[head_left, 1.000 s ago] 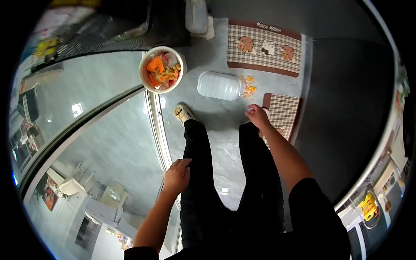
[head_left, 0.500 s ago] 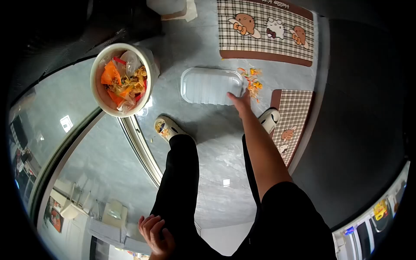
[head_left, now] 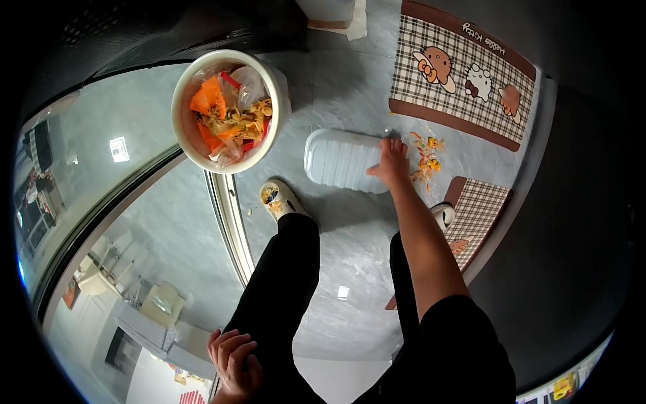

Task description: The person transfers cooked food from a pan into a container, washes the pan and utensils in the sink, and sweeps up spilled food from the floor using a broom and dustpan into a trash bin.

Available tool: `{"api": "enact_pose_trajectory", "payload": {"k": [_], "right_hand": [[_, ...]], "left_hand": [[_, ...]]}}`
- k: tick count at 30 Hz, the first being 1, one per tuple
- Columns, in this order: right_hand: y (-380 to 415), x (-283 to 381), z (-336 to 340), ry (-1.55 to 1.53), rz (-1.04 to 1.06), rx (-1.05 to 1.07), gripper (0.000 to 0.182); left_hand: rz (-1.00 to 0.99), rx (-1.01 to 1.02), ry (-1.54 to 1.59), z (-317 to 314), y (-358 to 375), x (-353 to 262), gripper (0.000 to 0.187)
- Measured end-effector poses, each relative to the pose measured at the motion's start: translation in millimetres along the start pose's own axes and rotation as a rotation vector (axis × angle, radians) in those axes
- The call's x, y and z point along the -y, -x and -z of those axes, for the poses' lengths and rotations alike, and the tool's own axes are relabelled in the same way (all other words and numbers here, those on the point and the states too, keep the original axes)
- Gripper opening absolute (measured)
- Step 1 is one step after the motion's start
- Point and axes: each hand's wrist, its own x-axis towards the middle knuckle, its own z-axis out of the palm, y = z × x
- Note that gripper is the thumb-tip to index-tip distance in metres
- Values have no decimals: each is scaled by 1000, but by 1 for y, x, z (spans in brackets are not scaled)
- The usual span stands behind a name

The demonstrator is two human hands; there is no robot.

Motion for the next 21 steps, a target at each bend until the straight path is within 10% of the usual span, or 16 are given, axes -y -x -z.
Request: {"api": "enact_pose_trajectory", "payload": {"k": [21], "right_hand": [[112, 22, 23, -20, 90, 5, 65]], "left_hand": [[-125, -1, 67, 3, 12, 21, 36]]}}
